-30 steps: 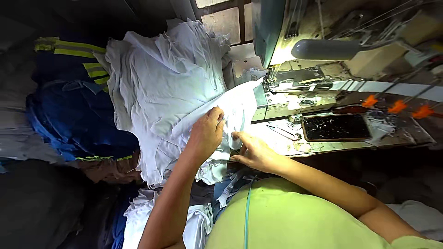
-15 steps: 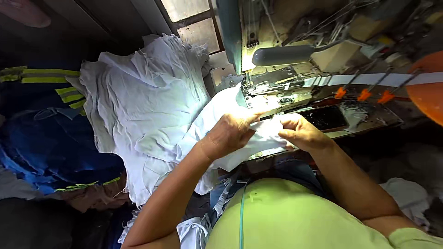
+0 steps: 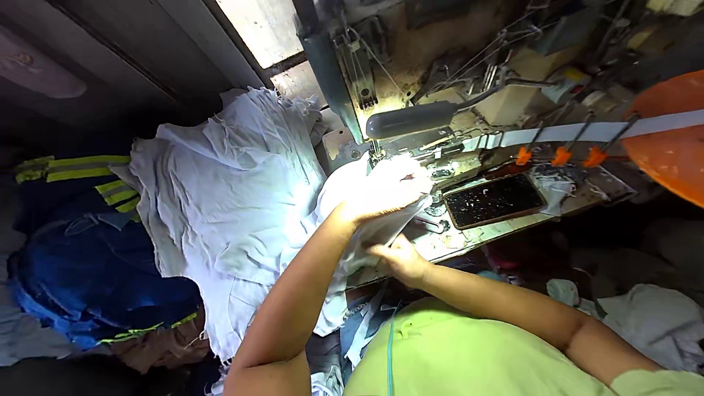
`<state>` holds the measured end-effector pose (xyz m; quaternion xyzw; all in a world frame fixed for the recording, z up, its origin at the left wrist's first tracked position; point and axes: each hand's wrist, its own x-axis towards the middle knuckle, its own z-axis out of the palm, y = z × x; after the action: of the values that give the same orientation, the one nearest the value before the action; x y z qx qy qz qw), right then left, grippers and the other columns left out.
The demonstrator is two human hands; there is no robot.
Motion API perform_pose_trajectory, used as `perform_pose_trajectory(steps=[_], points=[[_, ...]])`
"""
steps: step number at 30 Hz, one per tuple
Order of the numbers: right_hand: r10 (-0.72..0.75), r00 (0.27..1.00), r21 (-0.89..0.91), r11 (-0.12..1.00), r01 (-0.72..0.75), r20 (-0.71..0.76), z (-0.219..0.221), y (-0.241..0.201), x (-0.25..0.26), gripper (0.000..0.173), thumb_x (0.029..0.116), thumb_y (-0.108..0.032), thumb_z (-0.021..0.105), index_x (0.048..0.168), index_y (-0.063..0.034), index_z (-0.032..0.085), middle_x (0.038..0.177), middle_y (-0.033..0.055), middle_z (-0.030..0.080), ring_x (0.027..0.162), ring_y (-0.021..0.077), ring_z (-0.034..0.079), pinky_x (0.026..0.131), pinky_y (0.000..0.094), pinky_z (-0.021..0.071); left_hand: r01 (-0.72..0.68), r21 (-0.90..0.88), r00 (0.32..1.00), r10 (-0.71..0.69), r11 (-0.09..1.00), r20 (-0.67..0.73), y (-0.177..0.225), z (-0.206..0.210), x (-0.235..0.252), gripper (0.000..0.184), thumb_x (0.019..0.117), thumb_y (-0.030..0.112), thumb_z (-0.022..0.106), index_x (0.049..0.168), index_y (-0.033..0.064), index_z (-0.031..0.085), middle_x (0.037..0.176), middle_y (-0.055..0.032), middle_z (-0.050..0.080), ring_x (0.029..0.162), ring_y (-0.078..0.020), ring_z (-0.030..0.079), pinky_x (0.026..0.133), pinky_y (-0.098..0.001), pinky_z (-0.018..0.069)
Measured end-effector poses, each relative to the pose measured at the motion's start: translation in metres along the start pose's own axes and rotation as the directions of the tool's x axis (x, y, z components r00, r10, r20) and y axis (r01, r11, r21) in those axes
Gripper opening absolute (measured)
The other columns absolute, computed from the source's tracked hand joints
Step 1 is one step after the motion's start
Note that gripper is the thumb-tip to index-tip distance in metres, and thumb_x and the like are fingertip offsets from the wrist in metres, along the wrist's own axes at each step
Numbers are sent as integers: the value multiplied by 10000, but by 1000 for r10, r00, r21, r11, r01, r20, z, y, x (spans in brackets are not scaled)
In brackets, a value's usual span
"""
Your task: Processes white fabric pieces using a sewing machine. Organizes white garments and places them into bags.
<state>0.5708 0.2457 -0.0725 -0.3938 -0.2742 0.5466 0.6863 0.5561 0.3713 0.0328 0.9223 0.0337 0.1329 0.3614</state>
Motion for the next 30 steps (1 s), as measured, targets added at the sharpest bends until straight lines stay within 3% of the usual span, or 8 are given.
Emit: perform_pose_trajectory(steps=[3, 6, 9, 14, 18, 22, 24, 30], points=[[171, 859, 126, 957, -262, 483, -19, -15, -2, 202, 898, -63, 575, 918, -224, 696, 859, -116, 744, 807, -9, 691, 781, 221, 574, 147, 44, 987, -144, 988, -67, -22, -24, -14, 84, 921, 89, 661, 891, 14, 687, 757, -6, 636, 697, -22, 587, 662, -218, 510], [253, 937, -150, 964, -221, 243, -49, -30, 10, 136, 995, -61, 490, 960, -119, 608, 804, -73, 673, 742, 13, 652, 718, 228, 562, 224, 230, 974, -209, 947, -87, -48, -53, -28, 138, 922, 75, 663, 866, -50, 667, 744, -127, 632, 704, -194, 607, 683, -405, 498], [-62, 994, -446, 890, 96, 90, -69, -30, 23, 108, 1007, -70, 554, 949, -41, 640, 780, -68, 639, 713, -26, 608, 694, 177, 524, 221, 330, 975, -202, 918, -91, -51, -59, -28, 170, 921, 98, 637, 798, -19, 628, 677, -107, 574, 659, -209, 569, 643, -419, 449], [-651, 755, -728, 478, 491, 82, -67, -13, 33, 286, 931, -87, 631, 1169, 69, 601, 863, 71, 701, 733, 47, 663, 712, 200, 567, 273, 381, 959, -219, 884, -178, -44, -42, -23, 236, 949, 148, 628, 747, 24, 631, 681, -98, 600, 671, -234, 599, 640, -460, 465], [-674, 703, -822, 255, 509, 227, -56, -20, 42, 309, 1004, -205, 594, 1151, 47, 696, 675, 69, 616, 574, 128, 544, 570, 278, 474, 238, 276, 948, -161, 931, -274, -42, -35, -29, 95, 930, 79, 634, 857, 56, 690, 753, -47, 650, 689, -136, 613, 653, -347, 494], [-559, 804, -862, 289, 416, 201, -55, -32, 45, 301, 1012, -219, 547, 1156, -9, 707, 631, 30, 568, 563, 116, 522, 560, 292, 456, 146, 249, 936, -52, 958, -348, -51, -26, -40, 80, 918, 38, 629, 971, 70, 679, 866, -37, 682, 761, -93, 648, 698, -267, 541], [-542, 820, -866, 305, 395, 183, -56, -36, 47, 288, 1003, -209, 549, 1126, -13, 721, 607, 18, 537, 543, 110, 495, 540, 286, 433, 42, 452, 944, 113, 891, -310, -50, -22, -43, 200, 932, 30, 592, 1069, 18, 738, 1122, -103, 725, 1073, -217, 665, 952, -380, 519], [-542, 821, -867, 308, 392, 178, -59, -35, 41, 286, 1005, -220, 553, 1097, 9, 697, 646, 11, 544, 572, 90, 494, 571, 250, 437, 76, 752, 960, 157, 655, -234, -29, 16, -64, 247, 937, 58, 545, 1052, -13, 751, 1191, -194, 716, 1143, -388, 668, 942, -544, 525]])
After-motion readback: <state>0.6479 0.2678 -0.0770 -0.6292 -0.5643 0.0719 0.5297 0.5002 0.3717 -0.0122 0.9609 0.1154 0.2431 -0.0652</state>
